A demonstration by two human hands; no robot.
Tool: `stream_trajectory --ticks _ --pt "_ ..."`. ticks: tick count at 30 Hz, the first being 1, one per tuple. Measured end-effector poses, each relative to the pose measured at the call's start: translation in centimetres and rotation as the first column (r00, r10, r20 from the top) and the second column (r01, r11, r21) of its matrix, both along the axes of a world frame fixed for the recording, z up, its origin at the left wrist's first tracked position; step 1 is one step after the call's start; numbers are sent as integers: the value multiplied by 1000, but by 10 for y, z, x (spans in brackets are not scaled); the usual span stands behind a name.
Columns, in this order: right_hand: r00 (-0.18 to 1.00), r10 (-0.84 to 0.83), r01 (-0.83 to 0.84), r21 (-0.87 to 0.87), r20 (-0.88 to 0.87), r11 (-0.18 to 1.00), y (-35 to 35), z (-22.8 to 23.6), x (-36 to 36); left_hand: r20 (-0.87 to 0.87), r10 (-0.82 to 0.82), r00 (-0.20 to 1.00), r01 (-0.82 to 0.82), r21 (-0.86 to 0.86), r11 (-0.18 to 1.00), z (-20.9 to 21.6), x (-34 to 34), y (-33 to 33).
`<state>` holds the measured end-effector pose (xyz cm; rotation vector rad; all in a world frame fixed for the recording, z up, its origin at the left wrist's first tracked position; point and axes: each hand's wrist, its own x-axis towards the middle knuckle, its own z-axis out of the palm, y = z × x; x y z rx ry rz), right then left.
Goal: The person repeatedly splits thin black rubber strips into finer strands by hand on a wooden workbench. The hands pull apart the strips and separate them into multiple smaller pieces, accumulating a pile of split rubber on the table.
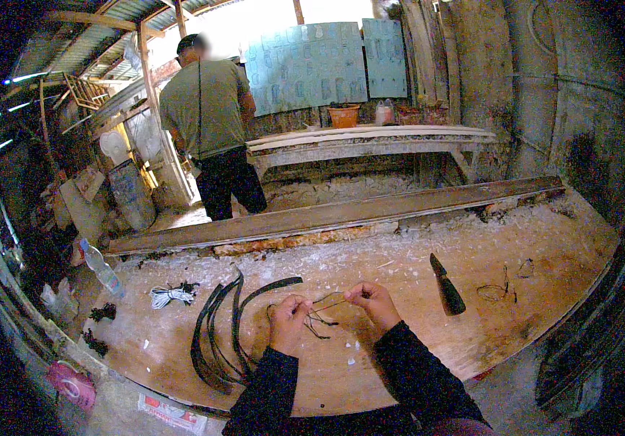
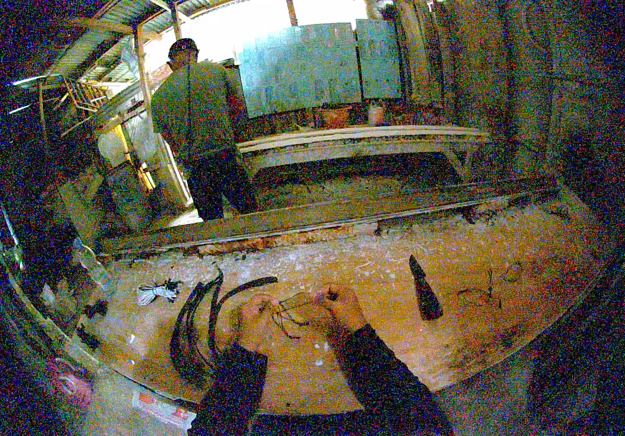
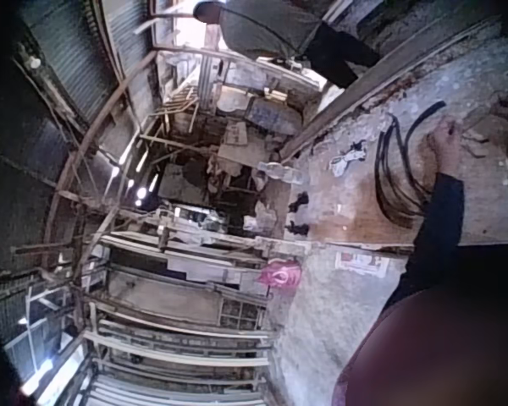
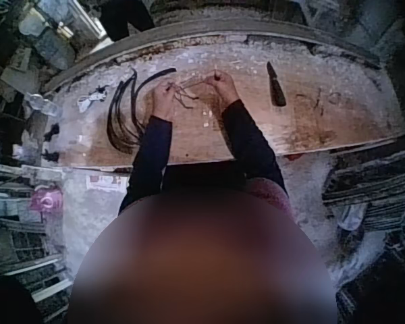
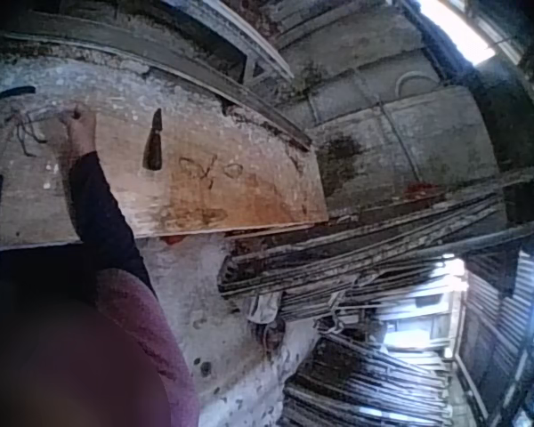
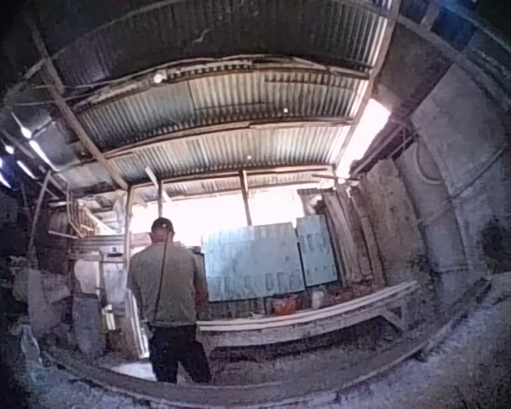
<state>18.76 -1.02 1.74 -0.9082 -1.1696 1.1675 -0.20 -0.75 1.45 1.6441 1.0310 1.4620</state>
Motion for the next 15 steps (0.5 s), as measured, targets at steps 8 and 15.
stream_trajectory --ticks 8,15 --pt "991 130 -128 -42 33 991 -8 4 -7 -18 145 989 -145 -22 989 -9 -6 6" --pt "960 235 -261 -189 -150 947 -28 18 -20 16 244 970 -242 -86 966 -6 -8 7"
